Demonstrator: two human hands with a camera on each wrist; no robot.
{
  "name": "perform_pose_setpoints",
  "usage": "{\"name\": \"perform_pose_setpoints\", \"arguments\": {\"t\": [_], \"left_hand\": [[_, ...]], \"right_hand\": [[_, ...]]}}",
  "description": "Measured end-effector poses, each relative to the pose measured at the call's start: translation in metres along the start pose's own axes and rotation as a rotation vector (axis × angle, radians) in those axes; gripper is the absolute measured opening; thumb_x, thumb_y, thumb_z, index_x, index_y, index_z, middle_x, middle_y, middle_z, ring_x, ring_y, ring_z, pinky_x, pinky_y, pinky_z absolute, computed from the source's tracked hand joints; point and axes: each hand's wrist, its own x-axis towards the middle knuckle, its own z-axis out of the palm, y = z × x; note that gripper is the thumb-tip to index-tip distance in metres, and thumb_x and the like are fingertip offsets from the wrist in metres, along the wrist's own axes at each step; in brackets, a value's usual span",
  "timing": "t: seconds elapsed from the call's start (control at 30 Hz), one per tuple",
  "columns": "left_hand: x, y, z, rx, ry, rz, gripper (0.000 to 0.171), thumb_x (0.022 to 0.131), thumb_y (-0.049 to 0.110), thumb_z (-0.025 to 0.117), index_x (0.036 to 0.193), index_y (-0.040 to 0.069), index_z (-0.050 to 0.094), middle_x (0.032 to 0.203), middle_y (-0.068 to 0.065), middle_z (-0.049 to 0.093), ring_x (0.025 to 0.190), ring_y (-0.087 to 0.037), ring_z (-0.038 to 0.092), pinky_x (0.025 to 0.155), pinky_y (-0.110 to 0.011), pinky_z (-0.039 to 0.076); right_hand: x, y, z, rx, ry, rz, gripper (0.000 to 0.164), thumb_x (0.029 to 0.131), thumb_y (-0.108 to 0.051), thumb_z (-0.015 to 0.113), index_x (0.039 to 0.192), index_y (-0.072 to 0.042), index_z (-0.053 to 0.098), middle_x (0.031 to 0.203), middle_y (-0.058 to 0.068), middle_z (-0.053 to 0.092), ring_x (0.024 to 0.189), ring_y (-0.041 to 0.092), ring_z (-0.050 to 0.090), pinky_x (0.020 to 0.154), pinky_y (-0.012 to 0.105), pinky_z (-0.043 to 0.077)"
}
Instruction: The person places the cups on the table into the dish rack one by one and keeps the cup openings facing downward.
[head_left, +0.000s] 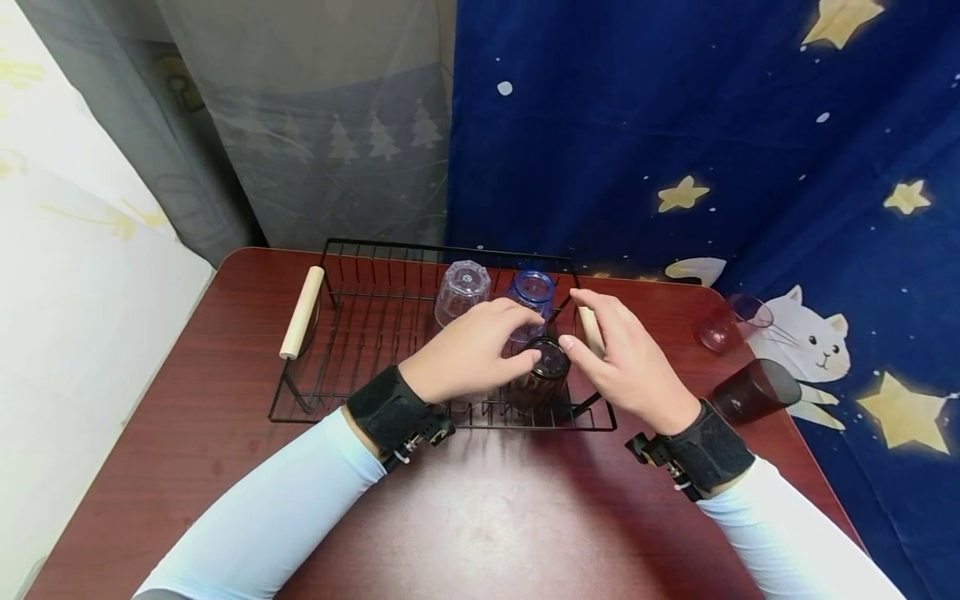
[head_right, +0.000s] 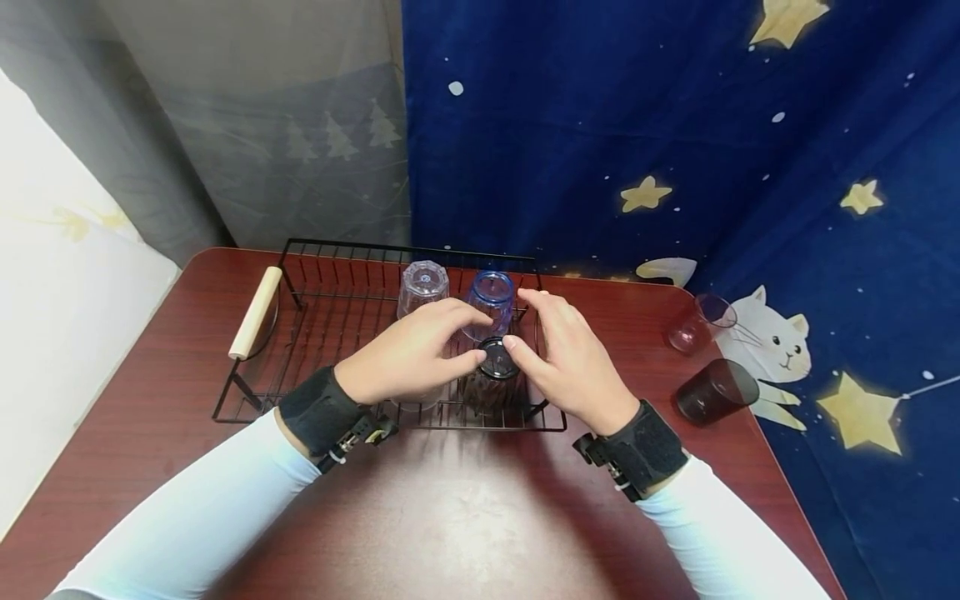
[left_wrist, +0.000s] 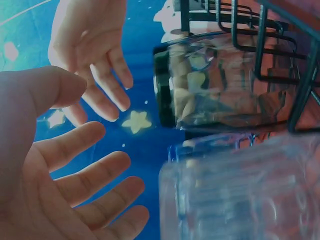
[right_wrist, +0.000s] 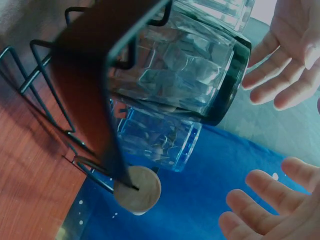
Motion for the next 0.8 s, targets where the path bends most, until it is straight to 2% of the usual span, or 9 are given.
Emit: {"name": "perform_pose_setpoints", "arguments": {"t": [0.27, 0.5, 0.8], "left_hand": [[-0.015, -0.012, -0.016, 0.026, 0.081, -0.013, 0.045, 0.095, 0.037, 0.064, 0.134, 0.014, 0.061, 0.129, -0.002, 0.062, 0.120, -0.016, 0.057, 0.100, -0.036, 0.048], [-0.028, -0.022, -0.028, -0.008, 0.078, -0.055, 0.046, 0.097, 0.038, 0.062, 0.136, 0.014, 0.060, 0.133, -0.004, 0.060, 0.124, -0.018, 0.056, 0.102, -0.039, 0.048], [-0.047, -0.038, -0.038, 0.012, 0.079, -0.117, 0.045, 0.098, 0.038, 0.062, 0.135, 0.013, 0.061, 0.135, -0.005, 0.060, 0.126, -0.020, 0.056, 0.103, -0.042, 0.047]], "right_hand": [[0.008, -0.006, 0.004, -0.048, -0.003, -0.078, 0.053, 0.099, -0.032, 0.063, 0.143, -0.006, 0.049, 0.139, 0.014, 0.053, 0.128, 0.031, 0.049, 0.106, 0.054, 0.038], [0.011, -0.012, 0.005, -0.058, -0.020, -0.077, 0.052, 0.099, -0.034, 0.063, 0.142, -0.007, 0.051, 0.139, 0.012, 0.054, 0.132, 0.032, 0.047, 0.108, 0.055, 0.036], [0.010, -0.013, 0.001, -0.088, -0.038, -0.059, 0.050, 0.099, -0.034, 0.063, 0.138, -0.005, 0.053, 0.138, 0.013, 0.055, 0.129, 0.032, 0.049, 0.108, 0.054, 0.037]]}}
